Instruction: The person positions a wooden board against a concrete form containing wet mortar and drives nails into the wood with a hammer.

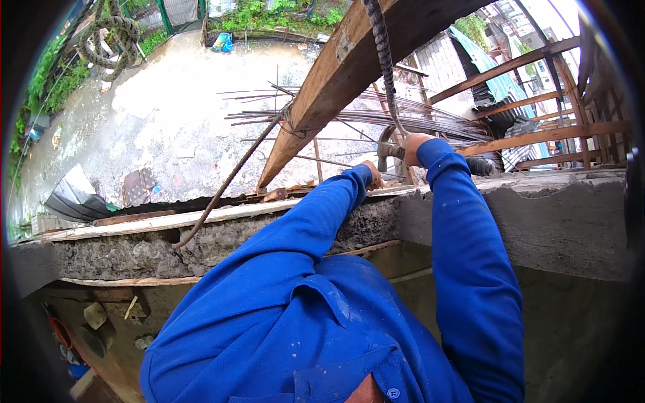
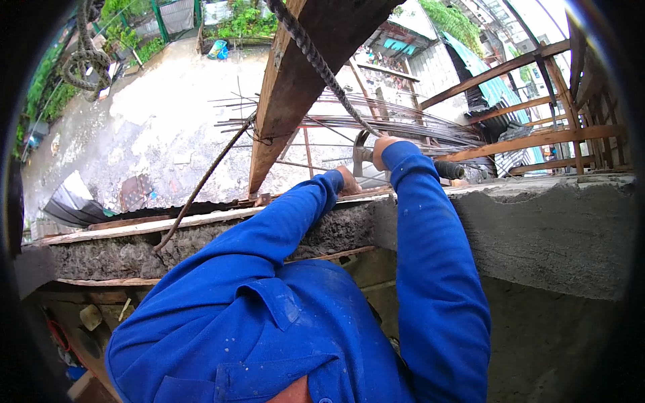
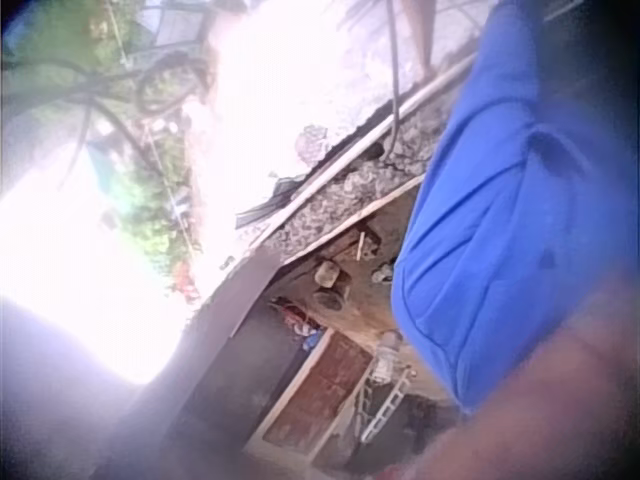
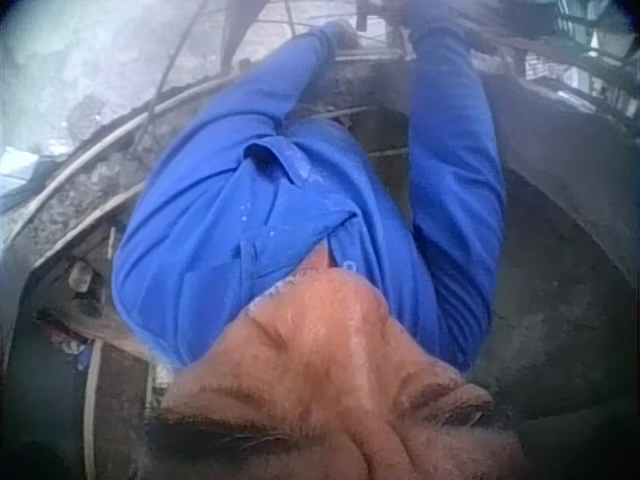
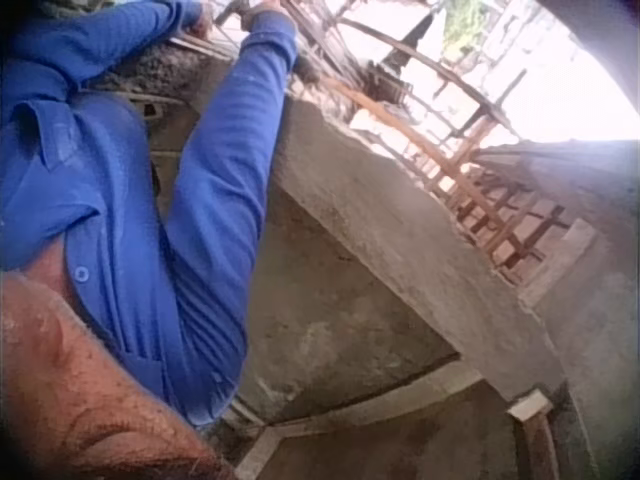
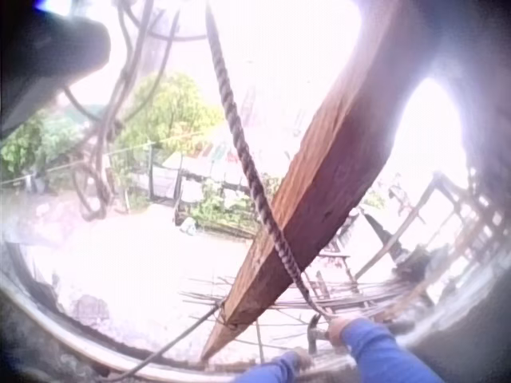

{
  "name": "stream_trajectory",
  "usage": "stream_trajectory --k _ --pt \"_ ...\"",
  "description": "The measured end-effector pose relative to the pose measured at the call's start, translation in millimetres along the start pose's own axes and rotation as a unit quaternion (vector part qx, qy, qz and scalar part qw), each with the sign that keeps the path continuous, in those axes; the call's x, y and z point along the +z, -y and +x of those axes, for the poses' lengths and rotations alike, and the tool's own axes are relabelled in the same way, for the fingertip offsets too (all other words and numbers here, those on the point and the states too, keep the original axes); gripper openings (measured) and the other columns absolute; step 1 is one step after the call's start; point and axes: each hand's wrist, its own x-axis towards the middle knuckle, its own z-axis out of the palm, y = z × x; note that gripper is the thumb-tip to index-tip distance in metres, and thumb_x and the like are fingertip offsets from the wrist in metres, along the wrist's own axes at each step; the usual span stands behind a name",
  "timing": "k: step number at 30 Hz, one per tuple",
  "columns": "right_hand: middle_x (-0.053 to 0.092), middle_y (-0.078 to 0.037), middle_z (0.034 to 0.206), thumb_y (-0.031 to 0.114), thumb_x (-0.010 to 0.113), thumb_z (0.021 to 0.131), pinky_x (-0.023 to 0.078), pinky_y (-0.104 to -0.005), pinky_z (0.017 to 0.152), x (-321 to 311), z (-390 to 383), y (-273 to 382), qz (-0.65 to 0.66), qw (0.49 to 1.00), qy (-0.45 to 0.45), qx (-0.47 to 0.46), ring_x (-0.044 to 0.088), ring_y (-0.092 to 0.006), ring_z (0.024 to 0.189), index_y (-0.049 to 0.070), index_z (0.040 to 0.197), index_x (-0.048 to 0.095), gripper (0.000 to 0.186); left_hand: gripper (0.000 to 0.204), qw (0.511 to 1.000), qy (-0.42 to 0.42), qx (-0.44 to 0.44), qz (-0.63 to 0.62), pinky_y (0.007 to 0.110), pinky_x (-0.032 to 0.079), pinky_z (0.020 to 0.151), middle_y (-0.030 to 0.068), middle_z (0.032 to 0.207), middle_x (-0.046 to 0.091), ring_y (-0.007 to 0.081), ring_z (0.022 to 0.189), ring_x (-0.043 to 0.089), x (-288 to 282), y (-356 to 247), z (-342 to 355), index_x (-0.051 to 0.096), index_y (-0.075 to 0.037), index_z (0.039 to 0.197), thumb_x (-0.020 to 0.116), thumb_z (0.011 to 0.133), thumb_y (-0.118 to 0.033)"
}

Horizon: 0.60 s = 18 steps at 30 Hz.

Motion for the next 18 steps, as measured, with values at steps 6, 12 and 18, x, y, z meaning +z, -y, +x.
stream_trajectory --k 6,12,18 --pt "0.066 -0.022 0.102 0.018 0.058 0.074 0.051 -0.0398 0.083 -23 -16 15 0.018 1.000 -0.011 0.000 0.064 -0.0338 0.096 0.002 0.098 0.069 0.031 0.036 0.997 0.013 0.021 0.080 0.033 0.044 0.052 0.0032 0.064 0.060 0.0151 0.057 0.052 -13 8 1 0.065 -0.005 0.069 0.070 0.083 -0.038" --pt "0.065 -0.022 0.106 0.016 0.058 0.074 0.051 -0.0392 0.084 -56 -28 41 0.035 0.999 -0.029 -0.001 0.064 -0.0336 0.098 0.001 0.101 0.068 0.033 0.033 0.997 -0.041 0.007 0.071 0.033 0.042 0.055 0.0008 0.062 0.054 0.0148 0.058 0.047 -30 56 60 0.062 -0.011 0.069 0.067 0.085 -0.038" --pt "0.066 -0.021 0.104 0.015 0.059 0.073 0.052 -0.0392 0.081 -8 -16 3 -0.017 0.999 0.036 -0.022 0.065 -0.0320 0.095 -0.001 0.099 0.068 0.032 0.040 0.998 -0.060 -0.011 0.025 0.032 0.047 0.052 0.0056 0.067 0.063 0.0154 0.058 0.056 12 4 18 0.068 -0.003 0.073 0.076 0.077 -0.042"
